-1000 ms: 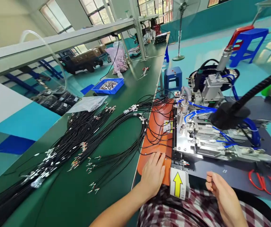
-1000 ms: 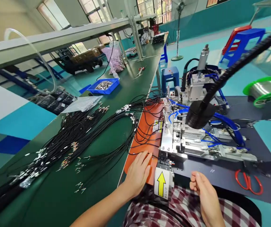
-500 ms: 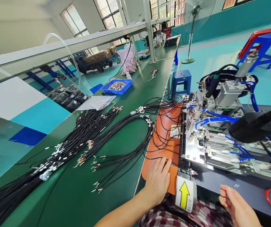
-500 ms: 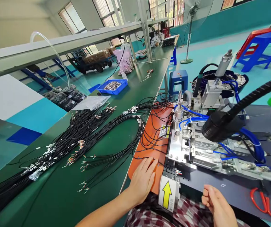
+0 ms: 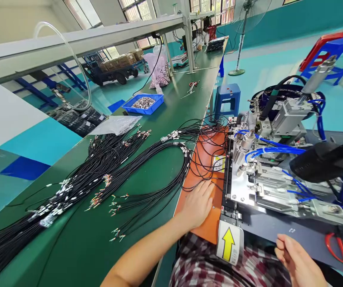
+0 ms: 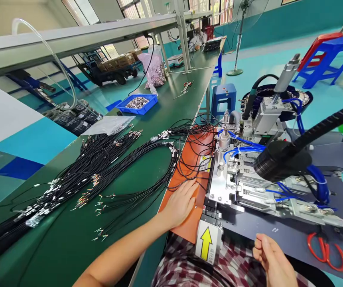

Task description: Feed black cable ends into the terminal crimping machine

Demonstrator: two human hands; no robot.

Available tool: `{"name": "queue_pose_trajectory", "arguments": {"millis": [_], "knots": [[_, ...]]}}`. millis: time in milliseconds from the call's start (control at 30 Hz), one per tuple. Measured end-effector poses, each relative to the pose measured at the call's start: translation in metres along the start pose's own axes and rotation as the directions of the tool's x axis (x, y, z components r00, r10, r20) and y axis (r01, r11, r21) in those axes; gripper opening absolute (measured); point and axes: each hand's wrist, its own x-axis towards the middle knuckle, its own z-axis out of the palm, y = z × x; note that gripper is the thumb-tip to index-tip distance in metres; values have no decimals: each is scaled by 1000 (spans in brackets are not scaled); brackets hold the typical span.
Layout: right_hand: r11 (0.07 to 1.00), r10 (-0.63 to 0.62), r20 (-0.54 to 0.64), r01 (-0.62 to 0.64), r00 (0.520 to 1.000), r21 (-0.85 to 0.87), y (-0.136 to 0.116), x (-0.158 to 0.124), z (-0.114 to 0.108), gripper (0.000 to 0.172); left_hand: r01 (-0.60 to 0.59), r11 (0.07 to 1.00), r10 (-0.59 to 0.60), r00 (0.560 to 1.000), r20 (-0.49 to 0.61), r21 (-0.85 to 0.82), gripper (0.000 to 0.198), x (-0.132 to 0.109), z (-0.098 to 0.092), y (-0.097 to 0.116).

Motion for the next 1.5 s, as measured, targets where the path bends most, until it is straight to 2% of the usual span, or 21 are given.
{"name": "queue_pose_trajectory", "arguments": {"millis": [100, 233, 300, 400, 500, 600, 667, 700, 767, 833, 900, 967, 1000, 1067, 1100, 1167, 1200, 1267, 1333, 1400, 1500], "knots": [[999, -32, 14, 32, 999, -5, -7, -7, 5, 57, -75, 997, 75, 997, -1, -21, 46, 12, -9, -1], [999, -33, 13, 33, 999, -2, -8, -13, -6, 58, -146, 988, 146, 989, -11, -44, 38, -23, -17, -16], [1000, -16, -20, 16, 1000, -9, -4, -12, -18, 60, -28, 999, 30, 991, -128, 18, 30, -54, -21, -37], [999, -28, -35, 27, 999, -39, 0, -9, -30, 54, 230, 970, -203, 946, -254, 79, 23, -94, -31, -67], [988, -106, 48, 110, 993, -105, -10, -11, -21, 46, 352, 933, -326, 915, -236, 74, 20, -111, -44, -74], [925, -238, 226, 292, 945, -245, -31, -26, 9, 41, 357, 934, -352, 927, -131, 14, 16, -106, -50, -58], [821, -298, 395, 445, 869, -358, -43, -43, 34, 34, 352, 915, -359, 933, -3, -196, 14, -96, -50, -44], [761, -319, 471, 518, 823, -390, -46, -52, 46, 30, 375, 849, -369, 925, 89, -373, 16, -90, -49, -38], [639, -332, 630, 658, 702, -397, -48, -69, 69, 23, 451, 586, -350, 890, 291, -673, 17, -78, -46, -30], [484, -321, 784, 804, 531, -346, -45, -83, 87, 18, 518, 366, -299, 852, 429, -773, 19, -66, -44, -25], [299, -317, 874, 913, 368, -276, -37, -93, 102, 17, 536, 299, -263, 842, 472, -790, 24, -53, -44, -18], [111, -303, 922, 970, 241, -218, -30, -99, 112, 30, 519, 165, -242, 846, 476, -838, 25, -41, -47, -6], [30, -291, 936, 980, 196, -195, -26, -100, 115, 38, 497, 80, -235, 852, 468, -864, 26, -35, -48, 1], [-59, -297, 942, 981, 157, -182, -22, -101, 117, 40, 443, -27, -224, 871, 437, -896, 27, -27, -48, 12], [-52, -335, 928, 980, 164, -192, -21, -100, 115, 33, 417, 0, -229, 885, 406, -909, 26, -25, -46, 16], [95, -453, 857, 969, 247, -229, -23, -95, 108, 16, 342, 281, -232, 931, 282, -897, 20, -26, -40, 16], [241, -510, 788, 937, 344, -253, -26, -91, 103, 14, 272, 482, -206, 959, 194, -833, 17, -29, -37, 12], [597, -513, 611, 762, 603, -250, -32, -85, 92, 14, 81, 819, -77, 997, 30, -568, 15, -38, -32, 2], [854, -365, 475, 491, 801, -174, -38, -80, 84, 19, -50, 960, 36, 998, -56, -274, 15, -47, -33, -6], [947, -232, 433, 303, 871, -103, -40, -78, 82, 26, -93, 995, 90, 991, -102, -30, 12, -52, -38, -6], [974, -145, 466, 208, 873, -86, -37, -80, 87, 30, -185, 982, 187, 980, -70, 34, 25, -53, -45, 10]]}}
